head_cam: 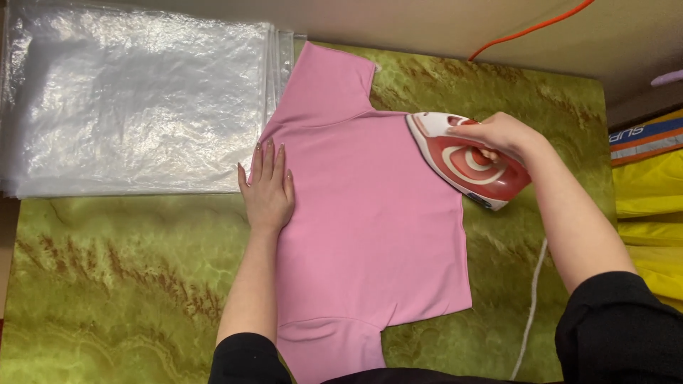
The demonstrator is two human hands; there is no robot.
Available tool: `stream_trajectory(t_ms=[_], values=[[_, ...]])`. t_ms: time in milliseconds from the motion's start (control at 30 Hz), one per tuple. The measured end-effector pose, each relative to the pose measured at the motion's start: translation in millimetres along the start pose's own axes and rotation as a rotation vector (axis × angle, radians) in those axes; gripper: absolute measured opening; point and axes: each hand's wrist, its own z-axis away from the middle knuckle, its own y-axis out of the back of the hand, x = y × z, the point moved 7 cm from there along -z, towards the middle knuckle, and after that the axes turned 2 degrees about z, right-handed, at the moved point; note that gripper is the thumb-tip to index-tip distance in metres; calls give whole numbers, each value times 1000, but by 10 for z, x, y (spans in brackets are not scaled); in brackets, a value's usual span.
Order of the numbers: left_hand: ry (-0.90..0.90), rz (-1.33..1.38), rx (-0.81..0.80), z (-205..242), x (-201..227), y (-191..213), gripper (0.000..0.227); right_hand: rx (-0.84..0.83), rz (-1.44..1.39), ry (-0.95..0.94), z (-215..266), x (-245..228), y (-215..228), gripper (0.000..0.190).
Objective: The person irons a pink short-sleeved shirt laid flat on a green patterned table. They use a red and white iron to smooth the sleeves and body, occasionally repositioning the garment with their hands. The shirt remains on the table throughout the clip.
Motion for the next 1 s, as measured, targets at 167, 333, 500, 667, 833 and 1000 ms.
stream_trajectory(t_ms=[167,333,500,667,833,1000], values=[[-5,9,4,-6,29,51,49,43,21,-121,173,206,177,59],[-9,3,-20,-17,17,64,52,64,159,-182,326,108,277,62],[-10,9,-14,-23,50,94,51,69,198,-88,491,-350,206,56],[-8,-2,-15,-7,2,2,49,-99,259,188,241,-964,-404,51],[-8,5,-20,-9,5,-10,49,-228,427,324,15,-1317,-1021,58],[-18,-8,-15,-24,9,23,48,-213,376,250,37,-1205,-804,56]])
